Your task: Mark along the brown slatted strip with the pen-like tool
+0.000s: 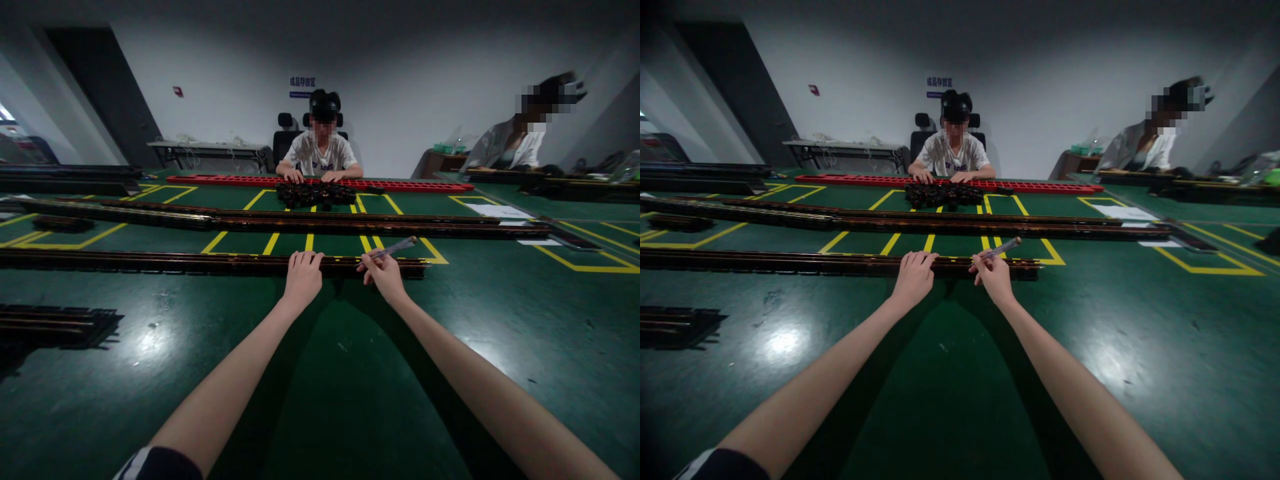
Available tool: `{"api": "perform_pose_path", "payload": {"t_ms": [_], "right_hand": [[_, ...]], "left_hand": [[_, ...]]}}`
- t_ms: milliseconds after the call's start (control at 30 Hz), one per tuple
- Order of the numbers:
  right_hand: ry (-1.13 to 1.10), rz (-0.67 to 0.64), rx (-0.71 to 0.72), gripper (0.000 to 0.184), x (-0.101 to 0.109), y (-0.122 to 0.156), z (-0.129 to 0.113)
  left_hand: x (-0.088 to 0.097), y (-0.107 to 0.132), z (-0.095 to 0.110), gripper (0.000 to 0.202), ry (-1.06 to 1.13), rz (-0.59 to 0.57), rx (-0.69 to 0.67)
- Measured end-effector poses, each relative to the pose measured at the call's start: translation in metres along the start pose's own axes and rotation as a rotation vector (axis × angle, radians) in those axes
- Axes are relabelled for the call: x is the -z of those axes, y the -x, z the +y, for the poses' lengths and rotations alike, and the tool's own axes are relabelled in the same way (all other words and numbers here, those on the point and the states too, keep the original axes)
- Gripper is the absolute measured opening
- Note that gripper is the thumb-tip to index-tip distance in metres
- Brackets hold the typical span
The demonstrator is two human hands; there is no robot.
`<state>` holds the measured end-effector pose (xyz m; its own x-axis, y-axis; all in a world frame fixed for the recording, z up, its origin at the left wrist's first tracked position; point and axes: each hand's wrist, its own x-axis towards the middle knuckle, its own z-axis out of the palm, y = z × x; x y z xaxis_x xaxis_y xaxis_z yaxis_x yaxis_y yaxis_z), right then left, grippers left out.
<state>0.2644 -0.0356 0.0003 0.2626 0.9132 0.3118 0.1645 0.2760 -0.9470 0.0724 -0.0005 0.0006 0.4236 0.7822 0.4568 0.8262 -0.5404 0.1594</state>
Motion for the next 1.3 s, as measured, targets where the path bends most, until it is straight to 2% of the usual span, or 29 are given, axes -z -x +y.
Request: {"api": "perform_pose_path", "payload": {"t_ms": [400, 633, 833, 1033, 1300], "right_hand": [[0.071, 0.087, 0.053, 0.044, -0.0028, 0.0043, -0.0027], [0.1, 0.234, 0.049, 0.041, -0.0033, 0.006, -0.0052], [0.084, 0.165, 0.03, 0.044, -0.0021, 0.0047, -0.0037], [0.085, 0.17, 0.05, 0.045, -0.0018, 0.0044, -0.0016], [0.076, 0.185, 0.043, 0.041, -0.0019, 0.0059, -0.0058]], "left_hand": [[-0.0032, 0.0001, -0.0021, 0.042, 0.026, 0.003, -0.002], [-0.0023, -0.0002, -0.0023, 0.042, 0.034, -0.012, 0.003], [-0.0005, -0.0005, 0.0001, 0.041, 0.007, 0.004, 0.002], [-0.0016, -0.0004, -0.0006, 0.041, 0.006, 0.019, -0.007], [0.0014, -0.0004, 0.0012, 0.042, 0.006, -0.021, 0.011]]}}
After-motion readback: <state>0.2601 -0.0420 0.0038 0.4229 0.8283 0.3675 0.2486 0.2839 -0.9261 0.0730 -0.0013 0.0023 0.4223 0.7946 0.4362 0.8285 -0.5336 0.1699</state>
